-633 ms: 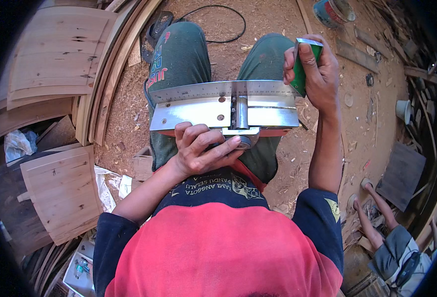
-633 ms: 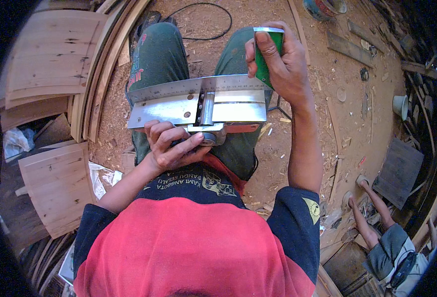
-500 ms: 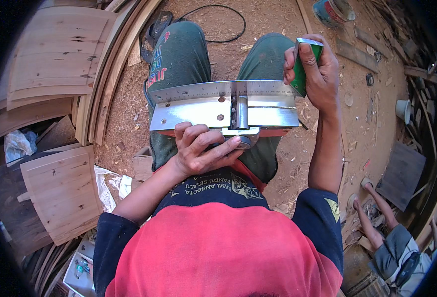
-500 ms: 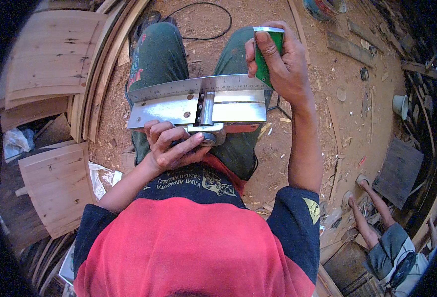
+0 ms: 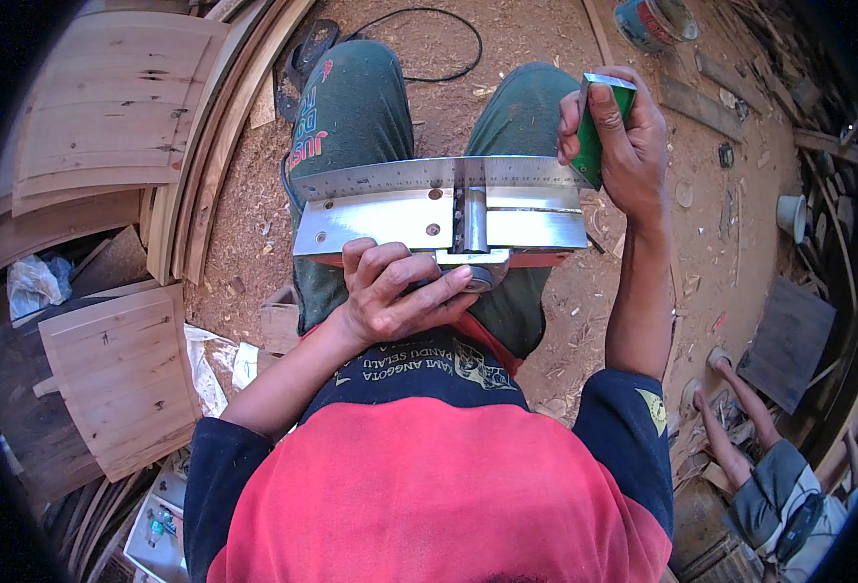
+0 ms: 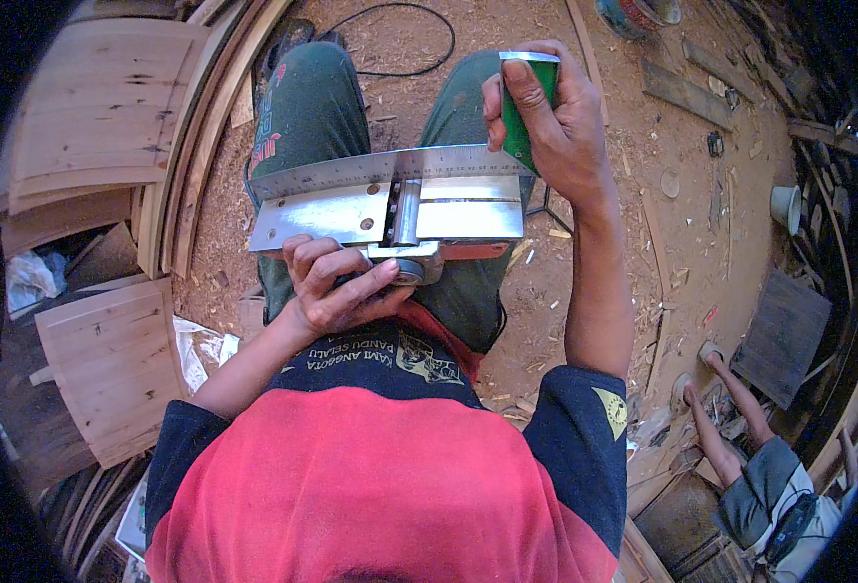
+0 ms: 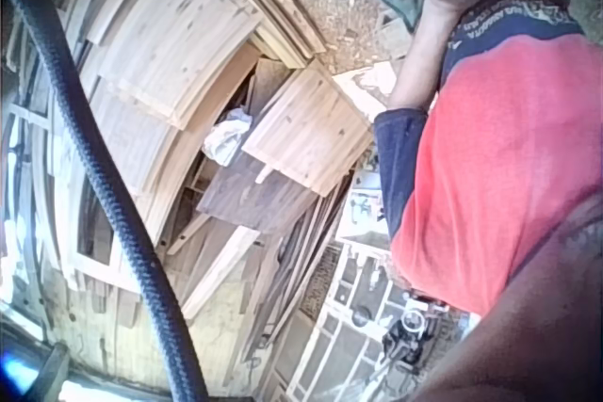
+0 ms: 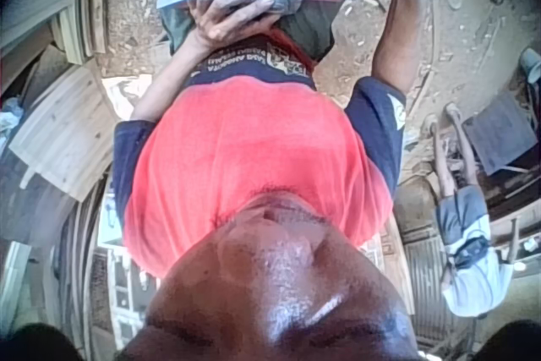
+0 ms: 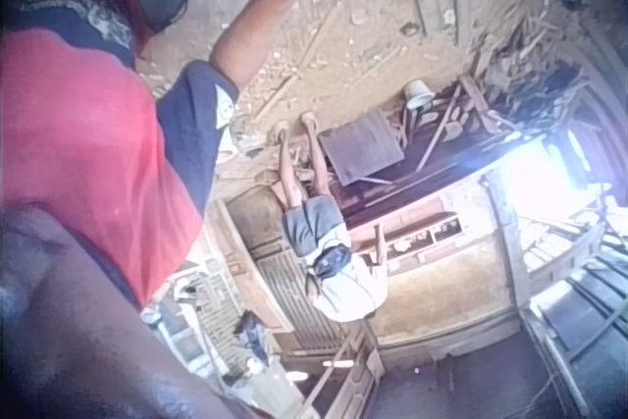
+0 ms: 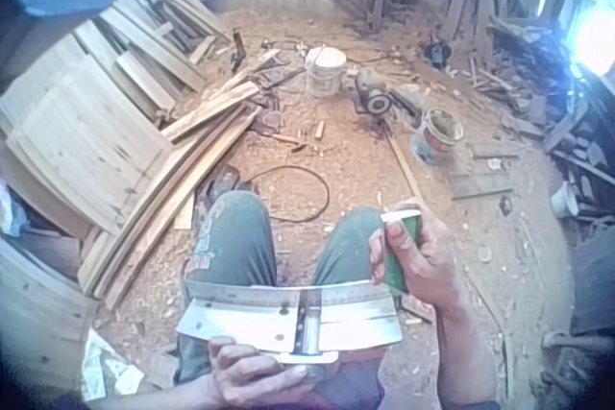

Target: The person maintains a manual wood planer while sitting down. They use a ruler to check the alignment of the blades, use a small tool to tighten or adjust components on the planer body, and use a larger T-handle wrench to secure parts of the assembly.

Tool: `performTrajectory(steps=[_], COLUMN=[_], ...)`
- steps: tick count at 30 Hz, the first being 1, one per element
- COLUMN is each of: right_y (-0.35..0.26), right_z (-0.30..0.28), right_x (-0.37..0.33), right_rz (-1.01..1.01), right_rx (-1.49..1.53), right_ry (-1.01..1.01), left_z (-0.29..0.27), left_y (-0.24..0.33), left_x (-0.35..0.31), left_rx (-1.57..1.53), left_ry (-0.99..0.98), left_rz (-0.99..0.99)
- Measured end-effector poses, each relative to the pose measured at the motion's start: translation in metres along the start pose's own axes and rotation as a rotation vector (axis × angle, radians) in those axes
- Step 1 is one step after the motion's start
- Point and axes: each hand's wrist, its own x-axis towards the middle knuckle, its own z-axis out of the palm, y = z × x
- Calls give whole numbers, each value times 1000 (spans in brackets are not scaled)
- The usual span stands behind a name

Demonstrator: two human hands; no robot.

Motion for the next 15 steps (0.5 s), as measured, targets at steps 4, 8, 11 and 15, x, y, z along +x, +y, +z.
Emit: performTrajectory(steps=[4,8,11,15], right_y=[-1,-2,-1,-1], right_z=[1,2,0,-5], right_x=[0,-1,-3,-3], right_rz=[-6,2,7,51], right_rx=[-11,-10,-24,-140], right_ry=[-2,0,20,36], left_z=[0,0,-2,0], left_y=[0,0,-1,-3], left_x=[0,-3,-1,2], left_rx=[7,-17,-15,-22], left_ry=[2,-2,-36,-43], left_rz=[0,-10,-1,7])
